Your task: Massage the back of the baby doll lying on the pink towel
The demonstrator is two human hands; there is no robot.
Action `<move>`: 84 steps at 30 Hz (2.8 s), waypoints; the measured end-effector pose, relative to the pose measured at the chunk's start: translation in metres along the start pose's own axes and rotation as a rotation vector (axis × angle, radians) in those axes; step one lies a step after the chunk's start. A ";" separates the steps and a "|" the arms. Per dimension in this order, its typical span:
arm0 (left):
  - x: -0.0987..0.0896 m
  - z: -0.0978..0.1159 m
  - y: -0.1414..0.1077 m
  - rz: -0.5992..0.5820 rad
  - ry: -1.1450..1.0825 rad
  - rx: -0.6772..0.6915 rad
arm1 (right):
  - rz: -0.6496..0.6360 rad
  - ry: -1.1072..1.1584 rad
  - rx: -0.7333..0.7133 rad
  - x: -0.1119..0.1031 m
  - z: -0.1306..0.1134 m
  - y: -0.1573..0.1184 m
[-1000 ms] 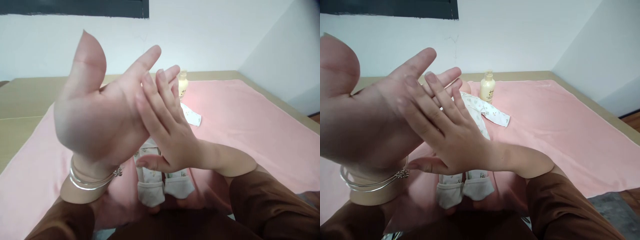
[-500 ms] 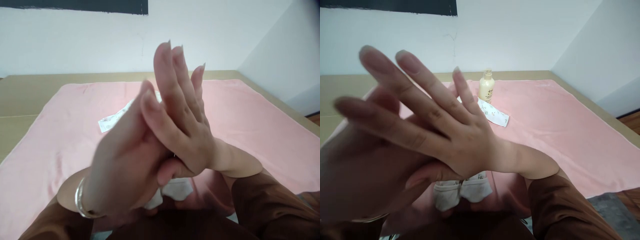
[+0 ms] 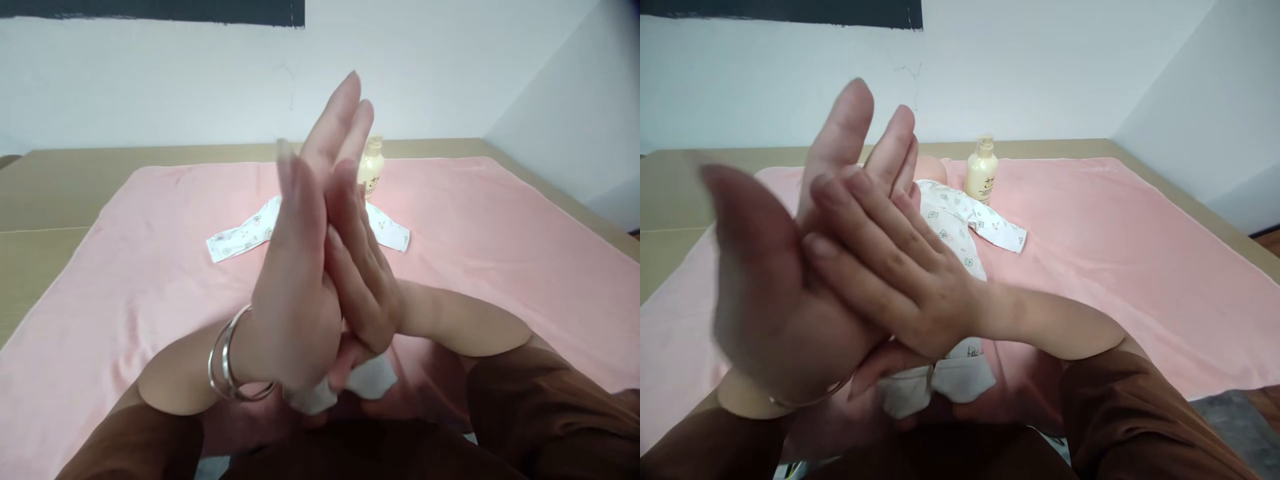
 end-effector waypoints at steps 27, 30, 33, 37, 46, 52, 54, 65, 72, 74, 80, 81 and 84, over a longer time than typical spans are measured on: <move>-0.099 -0.213 0.075 0.387 0.566 -0.070 | -0.633 -0.063 0.499 0.082 0.089 -0.007; -0.100 -0.212 0.075 0.371 0.655 -0.040 | -0.601 0.049 0.577 0.075 0.128 -0.008; -0.100 -0.212 0.076 0.370 0.709 -0.037 | -0.559 -0.010 0.697 0.075 0.133 -0.010; -0.100 -0.210 0.075 0.365 0.702 -0.071 | -0.548 -0.146 0.669 0.082 0.095 -0.007; -0.089 -0.198 0.071 0.231 0.911 -0.007 | -0.375 0.083 0.814 0.084 0.148 -0.013; -0.099 -0.196 0.085 0.139 0.978 -0.214 | -0.506 -0.094 0.845 0.076 0.116 -0.007; -0.096 -0.189 0.084 0.077 1.061 -0.221 | -0.547 -0.080 0.831 0.070 0.116 -0.003; -0.089 -0.172 0.088 -0.021 1.181 -0.333 | -0.634 -0.108 0.823 0.057 0.113 0.003; -0.078 -0.163 0.077 -0.017 1.266 -0.312 | -0.556 -0.001 0.850 0.064 0.138 -0.003; -0.076 -0.161 0.076 -0.030 1.259 -0.326 | -0.551 -0.036 0.850 0.067 0.140 -0.004; -0.090 -0.178 0.091 -0.036 1.157 -0.312 | -0.674 -0.251 0.810 0.056 0.110 0.005; -0.092 -0.181 0.091 -0.021 1.153 -0.298 | -0.688 -0.253 0.813 0.055 0.108 0.006; -0.092 -0.190 0.090 0.050 1.144 -0.265 | -0.658 -0.157 0.849 0.057 0.119 0.004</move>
Point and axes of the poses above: each hand's wrist, its own y-axis towards the middle knuckle, its own x-axis out of the palm, z = x × y, the point moved 1 cm from there along y, towards the middle knuckle, and after that the axes turned 6 degrees about -z, right-handed, at the moved point
